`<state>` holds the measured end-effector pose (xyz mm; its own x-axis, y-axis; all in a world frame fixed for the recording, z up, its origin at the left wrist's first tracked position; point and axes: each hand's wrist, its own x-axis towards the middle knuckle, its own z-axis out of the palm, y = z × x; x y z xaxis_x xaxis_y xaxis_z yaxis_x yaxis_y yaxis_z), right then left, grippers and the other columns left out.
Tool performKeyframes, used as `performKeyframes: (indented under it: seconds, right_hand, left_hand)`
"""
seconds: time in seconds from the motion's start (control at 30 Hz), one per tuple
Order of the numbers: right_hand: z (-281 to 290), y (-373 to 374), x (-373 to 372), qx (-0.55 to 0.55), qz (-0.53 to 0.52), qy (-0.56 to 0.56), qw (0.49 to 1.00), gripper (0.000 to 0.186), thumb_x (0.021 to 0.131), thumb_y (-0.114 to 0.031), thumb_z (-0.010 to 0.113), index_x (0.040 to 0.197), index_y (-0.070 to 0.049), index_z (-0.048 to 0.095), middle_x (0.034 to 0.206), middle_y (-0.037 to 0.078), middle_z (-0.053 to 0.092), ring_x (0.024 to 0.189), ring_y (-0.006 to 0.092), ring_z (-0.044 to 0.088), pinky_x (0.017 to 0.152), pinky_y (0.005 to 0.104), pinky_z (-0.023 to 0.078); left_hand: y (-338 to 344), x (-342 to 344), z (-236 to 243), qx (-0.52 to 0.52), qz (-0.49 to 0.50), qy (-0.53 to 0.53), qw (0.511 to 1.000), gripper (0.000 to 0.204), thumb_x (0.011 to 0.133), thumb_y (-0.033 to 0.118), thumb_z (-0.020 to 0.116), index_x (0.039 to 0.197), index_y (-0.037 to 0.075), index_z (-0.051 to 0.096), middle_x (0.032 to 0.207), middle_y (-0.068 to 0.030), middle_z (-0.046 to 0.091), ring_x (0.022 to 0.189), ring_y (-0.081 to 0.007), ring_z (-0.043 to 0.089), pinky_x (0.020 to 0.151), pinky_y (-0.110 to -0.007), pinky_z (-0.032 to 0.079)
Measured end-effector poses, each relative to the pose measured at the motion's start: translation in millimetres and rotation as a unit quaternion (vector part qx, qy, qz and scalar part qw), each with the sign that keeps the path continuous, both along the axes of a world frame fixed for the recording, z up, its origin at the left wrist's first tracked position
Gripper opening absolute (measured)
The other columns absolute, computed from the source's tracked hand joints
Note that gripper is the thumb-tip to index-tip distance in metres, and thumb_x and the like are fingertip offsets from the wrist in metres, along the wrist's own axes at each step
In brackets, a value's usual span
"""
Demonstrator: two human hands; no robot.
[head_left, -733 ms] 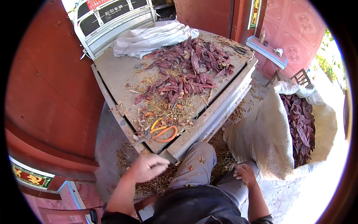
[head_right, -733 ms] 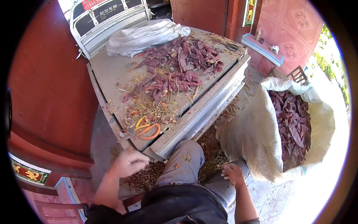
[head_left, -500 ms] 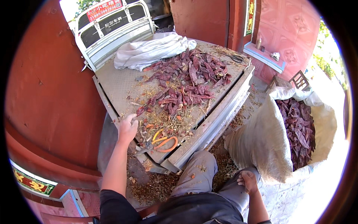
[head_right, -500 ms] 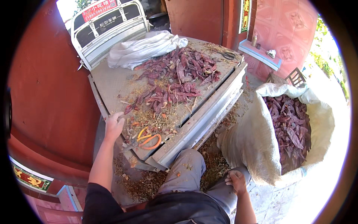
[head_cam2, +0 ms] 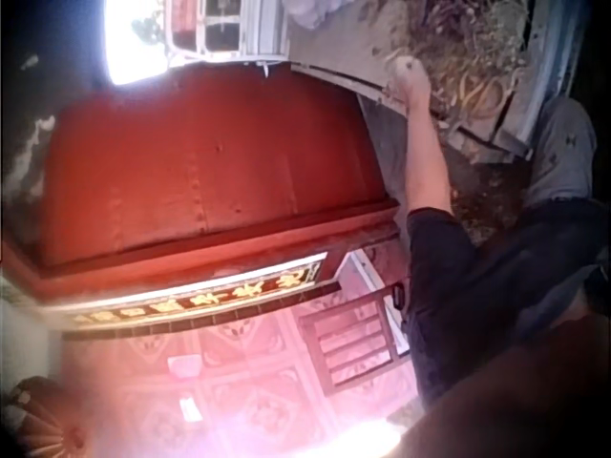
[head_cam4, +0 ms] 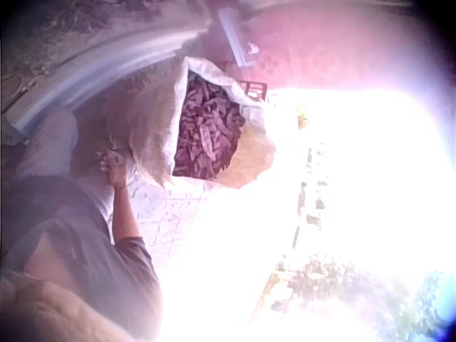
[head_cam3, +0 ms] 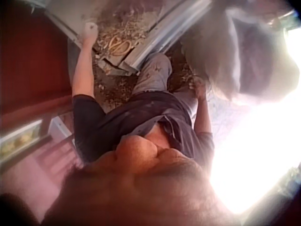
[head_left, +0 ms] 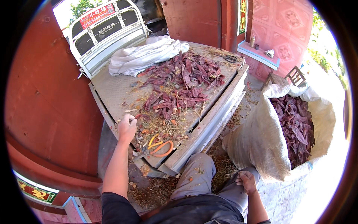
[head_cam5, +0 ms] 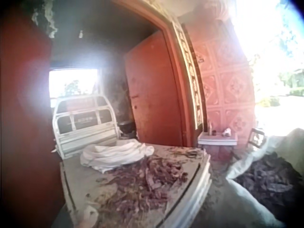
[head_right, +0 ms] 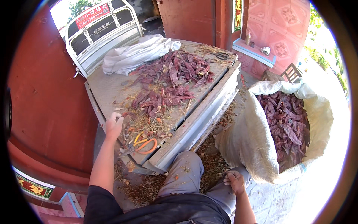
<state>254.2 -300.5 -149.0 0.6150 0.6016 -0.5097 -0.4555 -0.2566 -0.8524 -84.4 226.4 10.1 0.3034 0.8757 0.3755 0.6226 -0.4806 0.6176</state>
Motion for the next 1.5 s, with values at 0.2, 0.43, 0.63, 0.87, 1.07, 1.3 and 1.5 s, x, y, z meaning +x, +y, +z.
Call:
performKeyframes:
  seconds: [0.2, 0.43, 0.63, 0.87, 1.07, 1.3, 1.5]
  right_hand:
    - [8.8, 9.6, -4.7, -0.037, 0.053, -0.061, 0.996, 0.023, 0.102, -0.022, 0.065, 0.107, 0.000, 0.070, 0.088, 0.004, 0.070, 0.073, 0.0123, 0.069, 0.064, 0.0255, 0.056]
    - [91.5, 84.1, -62.3, 0.145, 0.165, -0.166, 0.961, 0.042, 0.098, -0.019, 0.073, 0.133, 0.000, 0.058, 0.108, 0.008, 0.067, 0.098, 0.0144, 0.065, 0.084, 0.0298, 0.052]
    - [116.4, 111.4, -95.1, 0.270, 0.203, -0.170, 0.926, 0.042, 0.104, -0.021, 0.068, 0.140, -0.002, 0.058, 0.125, 0.011, 0.068, 0.114, 0.0193, 0.065, 0.096, 0.0355, 0.054]
    - [92.9, 74.0, -59.2, 0.192, 0.059, -0.003, 0.980, 0.020, 0.109, -0.021, 0.057, 0.117, -0.006, 0.067, 0.091, 0.003, 0.068, 0.078, 0.0164, 0.071, 0.068, 0.0281, 0.054]
    - [14.7, -9.0, -7.4, 0.088, -0.066, 0.011, 0.994, 0.016, 0.107, -0.017, 0.057, 0.113, -0.006, 0.067, 0.088, 0.005, 0.068, 0.068, 0.0163, 0.067, 0.059, 0.0306, 0.055]
    - [-0.8, -23.9, -2.4, 0.129, -0.107, 0.046, 0.985, 0.017, 0.105, -0.018, 0.060, 0.112, -0.004, 0.066, 0.087, 0.007, 0.067, 0.068, 0.0192, 0.068, 0.061, 0.0339, 0.058]
    - [6.1, -23.0, -7.1, 0.109, -0.101, 0.029, 0.988, 0.016, 0.105, -0.017, 0.060, 0.110, -0.003, 0.066, 0.086, 0.007, 0.067, 0.068, 0.0190, 0.067, 0.060, 0.0328, 0.058]
  left_hand:
    - [-61.7, -9.5, 15.5, -0.255, -0.096, -0.319, 0.908, 0.007, 0.100, 0.007, 0.065, 0.103, 0.004, 0.060, 0.088, -0.0077, 0.070, 0.071, -0.0136, 0.066, 0.063, -0.027, 0.052]
    - [-225.2, 51.7, -18.3, -0.503, -0.191, -0.389, 0.748, 0.010, 0.099, 0.011, 0.067, 0.105, 0.005, 0.063, 0.090, -0.0085, 0.072, 0.072, -0.0147, 0.067, 0.066, -0.029, 0.054]
    - [-306.9, 97.5, -58.9, -0.594, -0.298, -0.308, 0.681, 0.009, 0.100, 0.013, 0.071, 0.102, 0.006, 0.065, 0.094, -0.0059, 0.072, 0.073, -0.0132, 0.066, 0.067, -0.027, 0.052]
    - [-237.8, 60.0, -24.1, -0.225, -0.250, -0.163, 0.928, 0.008, 0.096, 0.005, 0.071, 0.102, -0.002, 0.070, 0.089, -0.0031, 0.071, 0.075, -0.0086, 0.066, 0.069, -0.025, 0.053]
    - [-118.2, 1.5, 15.4, 0.031, -0.029, -0.038, 0.998, 0.015, 0.088, 0.008, 0.073, 0.101, 0.001, 0.073, 0.096, -0.0155, 0.074, 0.091, -0.0323, 0.072, 0.082, -0.041, 0.056]
    - [-53.4, 24.7, -2.5, 0.055, -0.144, 0.134, 0.979, 0.035, 0.087, 0.026, 0.076, 0.116, 0.007, 0.076, 0.134, -0.0200, 0.065, 0.123, -0.0376, 0.062, 0.107, -0.043, 0.048]
    - [-16.0, 43.8, -14.6, 0.008, -0.159, 0.139, 0.977, 0.033, 0.091, 0.026, 0.071, 0.120, 0.010, 0.075, 0.134, -0.0189, 0.065, 0.127, -0.0391, 0.060, 0.108, -0.045, 0.048]
